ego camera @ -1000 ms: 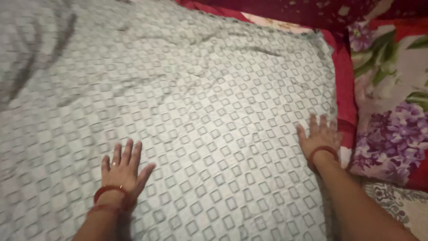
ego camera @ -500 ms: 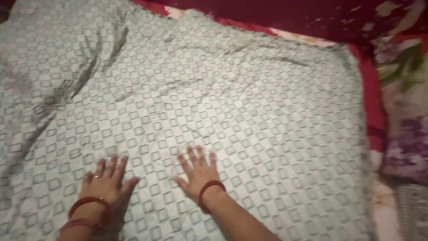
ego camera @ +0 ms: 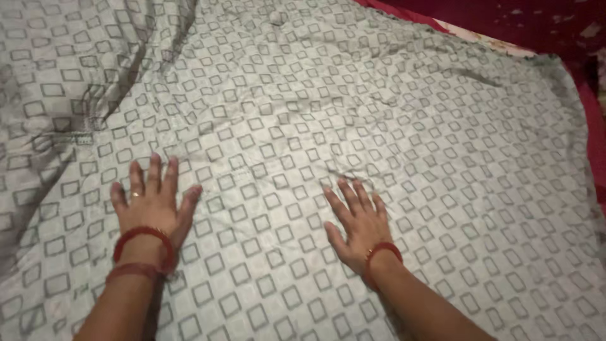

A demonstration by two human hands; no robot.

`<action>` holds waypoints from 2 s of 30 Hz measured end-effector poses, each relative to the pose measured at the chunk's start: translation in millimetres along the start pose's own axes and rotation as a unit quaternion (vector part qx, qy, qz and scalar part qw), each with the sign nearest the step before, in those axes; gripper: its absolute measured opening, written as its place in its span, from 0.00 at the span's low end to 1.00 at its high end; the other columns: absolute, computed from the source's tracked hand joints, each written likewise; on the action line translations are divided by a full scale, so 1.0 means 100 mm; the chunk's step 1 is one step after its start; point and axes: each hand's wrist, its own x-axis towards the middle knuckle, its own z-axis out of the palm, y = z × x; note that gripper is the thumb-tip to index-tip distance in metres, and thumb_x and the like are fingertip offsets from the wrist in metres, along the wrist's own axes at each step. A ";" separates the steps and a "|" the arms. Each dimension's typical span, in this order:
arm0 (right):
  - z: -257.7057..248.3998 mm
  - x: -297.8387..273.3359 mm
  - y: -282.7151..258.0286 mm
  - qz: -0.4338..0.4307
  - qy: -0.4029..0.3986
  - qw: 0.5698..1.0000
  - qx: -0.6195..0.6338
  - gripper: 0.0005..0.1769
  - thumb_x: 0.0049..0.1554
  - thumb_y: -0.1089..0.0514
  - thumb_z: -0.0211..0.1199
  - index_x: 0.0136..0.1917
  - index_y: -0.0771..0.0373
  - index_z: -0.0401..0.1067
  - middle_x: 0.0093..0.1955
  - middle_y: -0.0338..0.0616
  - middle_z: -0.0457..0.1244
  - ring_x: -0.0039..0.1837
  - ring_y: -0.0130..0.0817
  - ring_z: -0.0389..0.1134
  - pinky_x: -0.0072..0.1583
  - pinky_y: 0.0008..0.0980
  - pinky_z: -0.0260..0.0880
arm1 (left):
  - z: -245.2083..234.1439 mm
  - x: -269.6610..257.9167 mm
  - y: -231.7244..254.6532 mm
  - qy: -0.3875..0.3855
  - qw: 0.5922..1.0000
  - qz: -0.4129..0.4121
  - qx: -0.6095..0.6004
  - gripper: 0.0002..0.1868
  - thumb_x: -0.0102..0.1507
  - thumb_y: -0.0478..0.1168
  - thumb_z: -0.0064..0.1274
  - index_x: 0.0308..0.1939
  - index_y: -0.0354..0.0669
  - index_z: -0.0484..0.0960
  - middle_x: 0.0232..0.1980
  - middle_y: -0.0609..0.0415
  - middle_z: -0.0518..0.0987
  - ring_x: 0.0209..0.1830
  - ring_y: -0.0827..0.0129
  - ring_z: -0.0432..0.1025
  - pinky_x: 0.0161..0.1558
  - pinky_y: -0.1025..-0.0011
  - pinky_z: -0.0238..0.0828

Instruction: The person folds a yellow patterned pillowcase and places it on the bed. They then smooth and fold a white patterned bedsheet, followed by folding a green and yellow blanket and a blue patterned cloth. The items are stacked on the bed.

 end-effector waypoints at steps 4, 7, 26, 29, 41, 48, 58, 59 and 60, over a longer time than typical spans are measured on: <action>0.02 0.02 -0.02 -0.014 0.018 1.000 -0.018 0.38 0.57 0.44 0.54 0.79 0.47 0.54 0.82 0.47 0.46 0.83 0.50 0.40 0.75 0.58 0.37 | 0.10 0.52 -0.43 -0.025 0.997 -0.050 -0.047 0.42 0.66 0.71 0.23 0.80 0.61 0.46 0.84 0.58 0.42 0.83 0.56 0.32 0.74 0.41 0.24; 0.04 0.03 -0.02 -0.020 0.020 0.999 -0.025 0.38 0.56 0.45 0.54 0.79 0.48 0.54 0.82 0.47 0.46 0.83 0.51 0.40 0.75 0.59 0.37 | 0.14 0.71 -0.84 0.075 0.996 -0.008 -0.039 0.40 0.66 0.69 0.28 0.77 0.56 0.53 0.83 0.51 0.46 0.81 0.50 0.33 0.69 0.38 0.25; 0.05 0.09 -0.02 -0.015 0.033 0.999 -0.039 0.39 0.53 0.45 0.52 0.78 0.46 0.53 0.81 0.46 0.47 0.82 0.48 0.42 0.75 0.56 0.38 | -0.24 0.29 -2.41 0.074 0.930 -0.219 0.285 0.20 0.66 0.59 0.50 0.50 0.55 0.88 0.60 0.53 0.82 0.66 0.54 0.70 0.66 0.45 0.54; 0.07 0.03 -0.03 -0.010 0.025 0.999 -0.036 0.39 0.54 0.45 0.51 0.78 0.46 0.53 0.81 0.46 0.47 0.82 0.48 0.42 0.75 0.57 0.38 | -0.07 0.30 -1.85 0.194 0.935 -0.181 0.235 0.13 0.72 0.51 0.47 0.49 0.51 0.83 0.62 0.45 0.78 0.67 0.49 0.67 0.64 0.42 0.53; 0.00 0.07 -0.06 -0.008 0.031 0.999 -0.028 0.38 0.56 0.46 0.52 0.79 0.45 0.54 0.82 0.46 0.47 0.83 0.47 0.42 0.76 0.57 0.40 | -0.46 -1.34 0.19 0.053 0.971 0.182 -0.147 0.42 0.62 0.68 0.46 0.74 0.51 0.62 0.79 0.49 0.54 0.79 0.46 0.41 0.70 0.38 0.34; 0.00 0.10 -0.05 -0.001 0.031 0.999 -0.035 0.38 0.55 0.45 0.52 0.79 0.45 0.55 0.82 0.46 0.48 0.82 0.48 0.43 0.76 0.56 0.40 | -0.39 -1.23 0.16 0.100 0.970 0.155 -0.159 0.44 0.60 0.68 0.47 0.74 0.51 0.62 0.79 0.50 0.55 0.79 0.46 0.45 0.69 0.38 0.37; -0.02 0.12 -0.26 0.134 -0.097 0.982 -0.089 0.38 0.61 0.43 0.47 0.82 0.48 0.47 0.85 0.47 0.39 0.83 0.51 0.37 0.74 0.63 0.36 | -0.12 -1.02 0.32 -0.014 0.995 0.090 -0.043 0.42 0.66 0.68 0.36 0.79 0.58 0.51 0.83 0.53 0.45 0.82 0.50 0.34 0.73 0.38 0.29; -0.03 0.01 -0.42 0.135 -0.085 0.984 -0.078 0.38 0.62 0.40 0.46 0.82 0.50 0.46 0.85 0.50 0.38 0.83 0.53 0.36 0.75 0.63 0.35 | -0.12 -1.01 0.40 -0.004 0.995 0.076 -0.059 0.41 0.67 0.66 0.34 0.80 0.57 0.51 0.84 0.52 0.45 0.83 0.50 0.33 0.73 0.38 0.27; -0.04 -0.10 -0.59 0.136 -0.072 0.986 -0.067 0.39 0.64 0.37 0.44 0.82 0.52 0.45 0.85 0.52 0.37 0.83 0.55 0.35 0.75 0.63 0.35 | -0.15 -1.05 0.47 0.007 0.995 0.061 -0.075 0.40 0.68 0.65 0.33 0.81 0.57 0.51 0.85 0.51 0.44 0.83 0.49 0.32 0.73 0.38 0.26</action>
